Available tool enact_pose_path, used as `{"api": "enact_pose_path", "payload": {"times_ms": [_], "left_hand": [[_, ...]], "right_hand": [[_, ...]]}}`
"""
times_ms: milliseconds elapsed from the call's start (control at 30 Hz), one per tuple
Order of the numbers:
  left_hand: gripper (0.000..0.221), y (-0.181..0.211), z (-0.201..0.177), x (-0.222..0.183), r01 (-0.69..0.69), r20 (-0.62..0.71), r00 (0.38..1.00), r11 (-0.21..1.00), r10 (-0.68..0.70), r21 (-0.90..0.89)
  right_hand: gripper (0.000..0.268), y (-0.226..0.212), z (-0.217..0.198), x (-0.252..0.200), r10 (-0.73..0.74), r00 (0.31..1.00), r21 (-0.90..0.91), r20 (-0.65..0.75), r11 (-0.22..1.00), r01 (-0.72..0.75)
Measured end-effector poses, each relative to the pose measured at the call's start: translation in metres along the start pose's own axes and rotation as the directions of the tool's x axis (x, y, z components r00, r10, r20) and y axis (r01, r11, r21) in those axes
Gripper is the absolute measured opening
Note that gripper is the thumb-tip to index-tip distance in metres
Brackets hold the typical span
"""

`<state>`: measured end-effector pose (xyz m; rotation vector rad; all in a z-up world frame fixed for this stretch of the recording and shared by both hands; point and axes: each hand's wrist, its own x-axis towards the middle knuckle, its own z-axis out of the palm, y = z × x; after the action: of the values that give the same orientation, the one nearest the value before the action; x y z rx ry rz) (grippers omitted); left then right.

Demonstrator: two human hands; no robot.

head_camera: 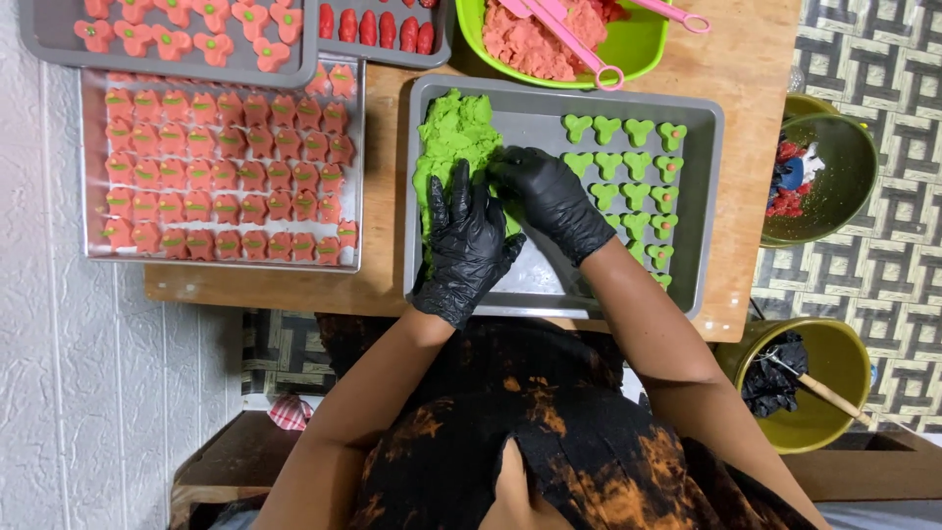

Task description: The person is using a small mold to shape green dough into cactus shapes and placing them on a baking tray.

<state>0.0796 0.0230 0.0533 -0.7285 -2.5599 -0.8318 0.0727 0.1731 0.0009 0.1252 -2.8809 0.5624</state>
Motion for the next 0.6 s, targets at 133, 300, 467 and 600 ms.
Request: {"api": "enact_pose_path", "payload": {"times_ms": [133,300,467,600], "left_hand": [[0.03,-0.016,-0.011,0.003,-0.154,0.052,0.987,0.988,0.154,0.005],[0.039,-0.012,0.001,-0.007,-0.067,0.106,0.992,0.997,0.063,0.032],[0.041,-0.037,-0.011,0.005,-0.345,0.193,0.919,0.938,0.344,-0.028],[0.039,-0.048,-0.004,0.007,-0.39,0.136,0.909,0.919,0.394,-0.057]], "right_hand": [[0.03,-0.015,-0.036,-0.007,-0.034,0.999,0.022,0.032,0.999,0.033],[0.035,-0.028,-0.067,-0.029,0.128,0.991,0.138,-0.03,0.983,-0.123],[0.042,-0.04,-0.073,-0.051,0.189,0.981,0.142,-0.037,0.973,-0.182],[0.06,-0.036,-0.053,-0.07,0.276,0.961,0.226,-0.012,0.937,-0.266]]}}
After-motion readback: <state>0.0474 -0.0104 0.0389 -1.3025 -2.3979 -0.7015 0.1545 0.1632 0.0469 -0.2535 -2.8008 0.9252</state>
